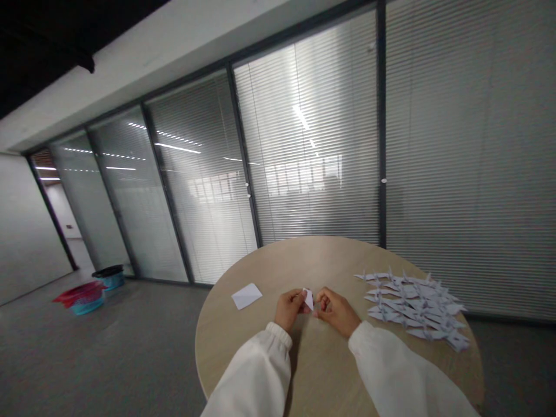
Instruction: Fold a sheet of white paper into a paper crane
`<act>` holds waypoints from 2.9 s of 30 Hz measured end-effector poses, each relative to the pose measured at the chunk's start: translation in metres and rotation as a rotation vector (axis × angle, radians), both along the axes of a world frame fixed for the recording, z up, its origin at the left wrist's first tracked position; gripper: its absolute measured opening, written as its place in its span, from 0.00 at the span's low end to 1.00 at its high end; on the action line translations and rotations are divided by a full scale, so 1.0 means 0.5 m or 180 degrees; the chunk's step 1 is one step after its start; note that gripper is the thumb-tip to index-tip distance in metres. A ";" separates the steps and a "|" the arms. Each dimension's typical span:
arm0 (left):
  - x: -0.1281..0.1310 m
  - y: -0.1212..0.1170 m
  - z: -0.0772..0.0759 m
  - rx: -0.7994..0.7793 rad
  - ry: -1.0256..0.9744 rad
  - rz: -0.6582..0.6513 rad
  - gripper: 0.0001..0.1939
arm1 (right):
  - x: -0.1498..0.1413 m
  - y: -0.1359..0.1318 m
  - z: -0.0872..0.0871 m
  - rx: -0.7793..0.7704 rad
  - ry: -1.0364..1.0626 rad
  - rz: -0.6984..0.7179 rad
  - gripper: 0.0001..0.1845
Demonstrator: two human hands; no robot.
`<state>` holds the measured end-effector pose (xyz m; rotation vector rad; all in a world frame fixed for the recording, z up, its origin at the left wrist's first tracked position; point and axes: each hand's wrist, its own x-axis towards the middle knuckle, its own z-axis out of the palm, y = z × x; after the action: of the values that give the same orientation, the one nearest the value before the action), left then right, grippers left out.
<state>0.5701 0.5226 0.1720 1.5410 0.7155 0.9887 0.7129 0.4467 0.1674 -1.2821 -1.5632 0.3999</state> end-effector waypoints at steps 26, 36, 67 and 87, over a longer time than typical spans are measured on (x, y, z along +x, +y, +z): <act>0.006 -0.020 0.007 0.0056 0.0250 -0.0202 0.33 | 0.006 -0.006 0.017 0.0348 -0.0244 0.0139 0.09; 0.003 -0.021 0.004 0.0310 0.0414 -0.0641 0.27 | 0.008 -0.013 0.030 0.0449 -0.0141 -0.0112 0.12; 0.010 -0.029 0.008 0.0287 0.0516 -0.0580 0.25 | 0.008 -0.006 0.021 0.0309 0.0245 -0.0318 0.12; 0.004 -0.027 0.021 0.0097 0.0314 0.0092 0.21 | 0.004 0.006 0.008 -0.0002 0.0567 0.0099 0.17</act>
<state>0.5719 0.5093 0.1826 1.6189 0.7969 0.9539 0.7148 0.4495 0.1716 -1.1904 -1.4339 0.5201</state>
